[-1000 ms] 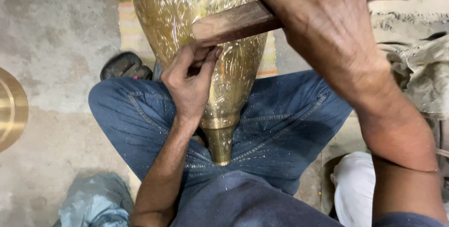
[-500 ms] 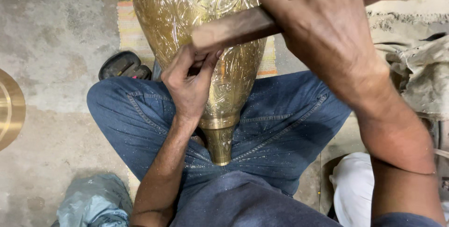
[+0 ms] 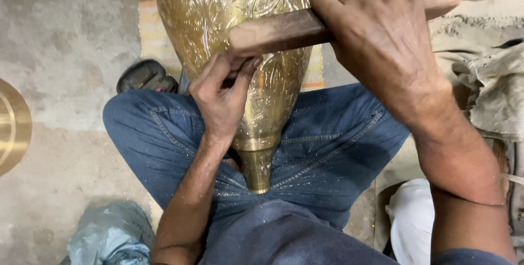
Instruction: The person sits cross-legged on the floor with a large engraved brass vase held between their legs. They hold a small chisel against the vase's embossed floral patterns and strike it with a wooden mallet, repositioning the chisel repeatedly to work the design across the vase surface.
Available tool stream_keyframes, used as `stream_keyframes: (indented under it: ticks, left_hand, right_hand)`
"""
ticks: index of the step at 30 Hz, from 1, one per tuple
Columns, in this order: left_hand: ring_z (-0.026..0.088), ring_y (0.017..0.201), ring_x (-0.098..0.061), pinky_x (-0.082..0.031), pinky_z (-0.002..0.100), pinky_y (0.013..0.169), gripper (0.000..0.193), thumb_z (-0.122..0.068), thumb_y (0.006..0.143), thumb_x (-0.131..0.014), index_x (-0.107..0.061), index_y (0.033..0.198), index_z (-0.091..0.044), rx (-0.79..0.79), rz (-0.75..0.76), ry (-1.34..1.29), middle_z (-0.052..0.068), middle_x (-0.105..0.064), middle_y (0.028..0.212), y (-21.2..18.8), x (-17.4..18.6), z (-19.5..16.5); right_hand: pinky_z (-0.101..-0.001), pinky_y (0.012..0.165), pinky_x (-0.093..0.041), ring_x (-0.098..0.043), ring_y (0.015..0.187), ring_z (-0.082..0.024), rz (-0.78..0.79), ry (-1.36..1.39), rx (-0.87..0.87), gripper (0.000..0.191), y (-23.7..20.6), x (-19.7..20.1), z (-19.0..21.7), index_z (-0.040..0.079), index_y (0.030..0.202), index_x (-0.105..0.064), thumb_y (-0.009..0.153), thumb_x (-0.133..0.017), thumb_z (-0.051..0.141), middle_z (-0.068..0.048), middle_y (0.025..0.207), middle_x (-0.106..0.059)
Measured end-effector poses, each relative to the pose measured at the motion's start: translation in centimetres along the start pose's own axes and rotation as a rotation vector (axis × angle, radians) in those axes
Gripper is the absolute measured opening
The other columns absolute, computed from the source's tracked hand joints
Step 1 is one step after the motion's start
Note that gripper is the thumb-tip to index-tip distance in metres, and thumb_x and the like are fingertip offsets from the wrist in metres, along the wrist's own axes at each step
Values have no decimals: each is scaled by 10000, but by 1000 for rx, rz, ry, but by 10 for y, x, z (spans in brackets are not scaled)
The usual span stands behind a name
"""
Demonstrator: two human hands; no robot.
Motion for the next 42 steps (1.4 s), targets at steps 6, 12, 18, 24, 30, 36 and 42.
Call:
stream_keyframes:
  ticks: [6,12,18,24,30,36,42]
  left_hand:
    - [152,867,-772,-665,272,752,202,-55,965,-803,-706,1137,-14,11,9,52,86,-750,977,1,1,2]
    - [164,904,-785,-662,276,783,124,-32,997,-777,-727,1111,-31,2,39,0,88,-766,1016,0,3,3]
    - [173,1012,-780,-686,278,867,242,-52,1000,-754,-703,1235,-26,-4,63,-62,107,-754,1150,3,2,1]
    - [159,892,-805,-663,271,712,306,-111,946,-807,-705,1231,-62,143,120,-10,99,-803,1048,24,15,11]
    - [203,1020,-776,-675,315,862,271,-146,1010,-774,-713,1261,-66,-240,534,55,137,-761,1192,50,2,6]
    - [198,1003,-777,-677,299,836,295,-176,994,-778,-709,1258,-64,-215,579,43,127,-768,1172,48,5,6]
    - [163,895,-777,-671,284,743,273,-165,974,-790,-730,1223,-73,-127,628,59,103,-781,1093,52,5,6]
  right_hand:
    - [-433,739,-562,-699,830,-261,32,153,-86,243,-5,-2,-2,32,1131,-579,972,-762,37,-117,910,-682]
    - [-466,805,-535,-701,842,-236,73,152,-138,246,-5,-10,2,52,1128,-588,955,-763,56,-82,881,-686]
    - [-441,774,-485,-673,842,-270,40,302,-161,255,-3,-32,1,52,1174,-590,1007,-773,114,-131,968,-691]
    - [-484,877,-463,-650,968,-313,-10,405,-365,373,-22,-68,-13,42,1175,-552,901,-803,73,-113,1057,-658]
    - [-467,875,-446,-634,1002,-307,-20,343,-354,453,-41,-90,-24,107,1242,-631,847,-853,113,-102,1061,-666]
    - [-423,834,-459,-654,938,-224,-114,376,-447,338,-49,-103,-21,90,1216,-657,936,-845,120,-38,1010,-694]
    - [-392,835,-478,-666,949,-220,-236,288,-420,307,-57,-89,-17,99,1185,-645,947,-834,55,-33,1015,-701]
Point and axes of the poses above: each hand's wrist, its own y-axis towards the middle knuckle, its own x-axis out of the back of the hand, z = x × y, the point moved 5 cm from there along y, towards the middle knuckle
